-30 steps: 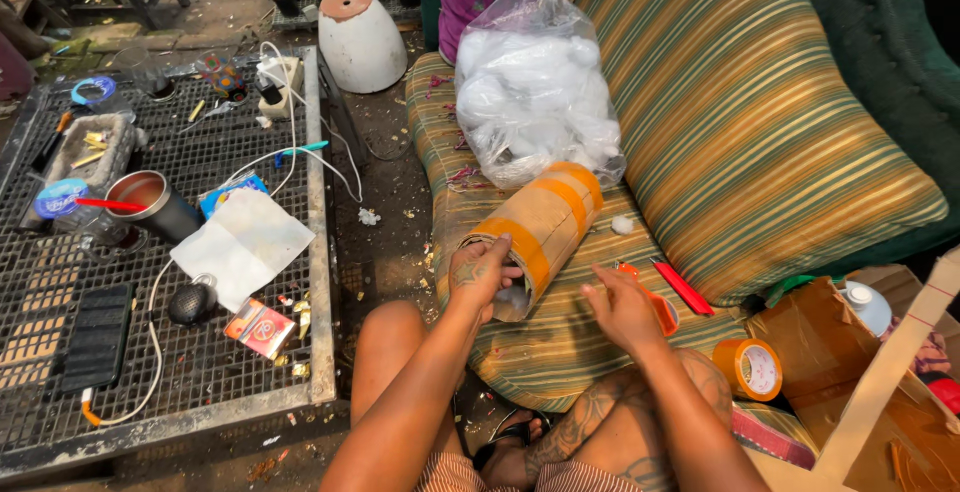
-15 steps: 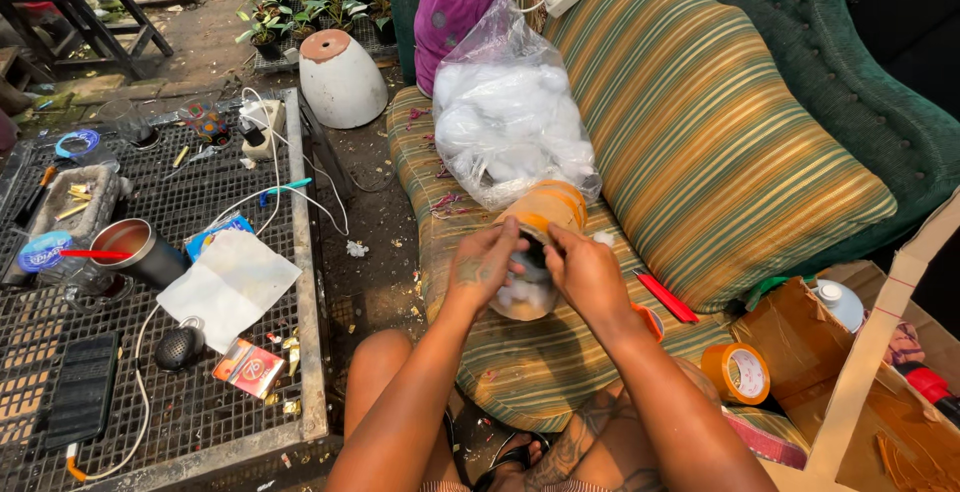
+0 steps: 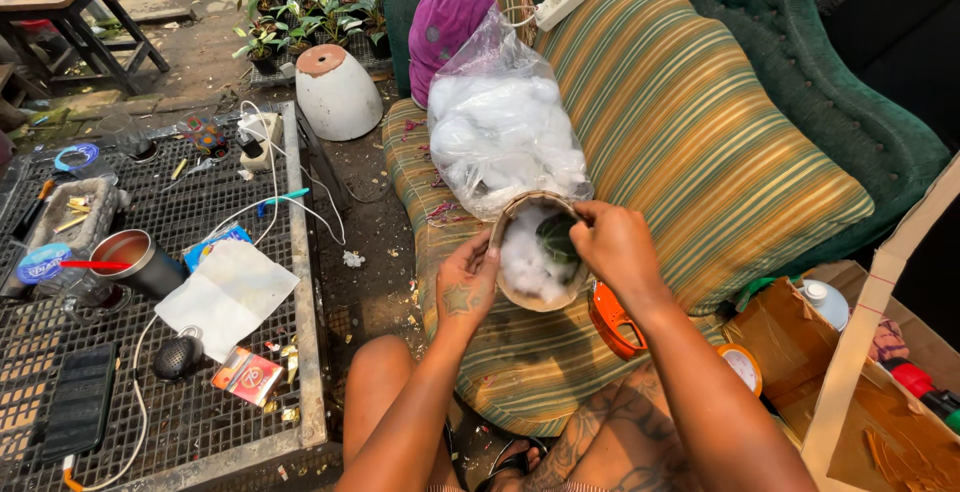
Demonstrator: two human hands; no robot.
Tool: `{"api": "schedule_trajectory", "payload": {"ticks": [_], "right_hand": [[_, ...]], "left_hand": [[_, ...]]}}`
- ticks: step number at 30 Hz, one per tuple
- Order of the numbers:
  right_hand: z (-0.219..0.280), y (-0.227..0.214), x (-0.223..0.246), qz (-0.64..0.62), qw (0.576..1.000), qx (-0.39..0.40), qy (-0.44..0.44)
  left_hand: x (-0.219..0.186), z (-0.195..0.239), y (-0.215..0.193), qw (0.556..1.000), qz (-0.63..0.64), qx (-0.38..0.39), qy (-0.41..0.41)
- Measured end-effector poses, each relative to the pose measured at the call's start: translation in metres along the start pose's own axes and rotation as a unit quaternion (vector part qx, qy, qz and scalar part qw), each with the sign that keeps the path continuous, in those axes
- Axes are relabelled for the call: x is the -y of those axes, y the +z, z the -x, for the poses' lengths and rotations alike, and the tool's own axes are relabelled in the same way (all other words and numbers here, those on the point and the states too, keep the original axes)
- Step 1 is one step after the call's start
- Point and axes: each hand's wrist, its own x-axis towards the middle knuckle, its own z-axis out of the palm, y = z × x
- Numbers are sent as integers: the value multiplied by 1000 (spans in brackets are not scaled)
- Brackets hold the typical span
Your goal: The person secures a cardboard cylinder with orange tape using a handheld dispenser, then fills the cylinder with white cotton-like material. The cylinder is held on the lap and manipulated by hand throughout.
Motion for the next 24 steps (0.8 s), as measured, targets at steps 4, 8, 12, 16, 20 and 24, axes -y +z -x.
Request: {"api": "schedule_trajectory", "payload": {"ticks": [4,8,12,16,20,24], "right_hand": [[21,-42,12,-7,999,35,17],[65,-63,13,-115,965,169,165],[109,-58,-9,-343,881,201,257],[120,-40,-38,-289,935,149,142],[108,-6,-51,-428,896,122,-14],[107,22,-43,-451,870,172,-99]], "left_hand": [[-72,30,-2,999,-23,23,21],[-118,67,-5,982,-181,40,18],[-122,78,-18,990,-120,74,31],[-112,90,-29,994,-49,96,-27],[-97,123,-24,998,1,47,49],[-79,154,-21,983,2,-110,146]]}}
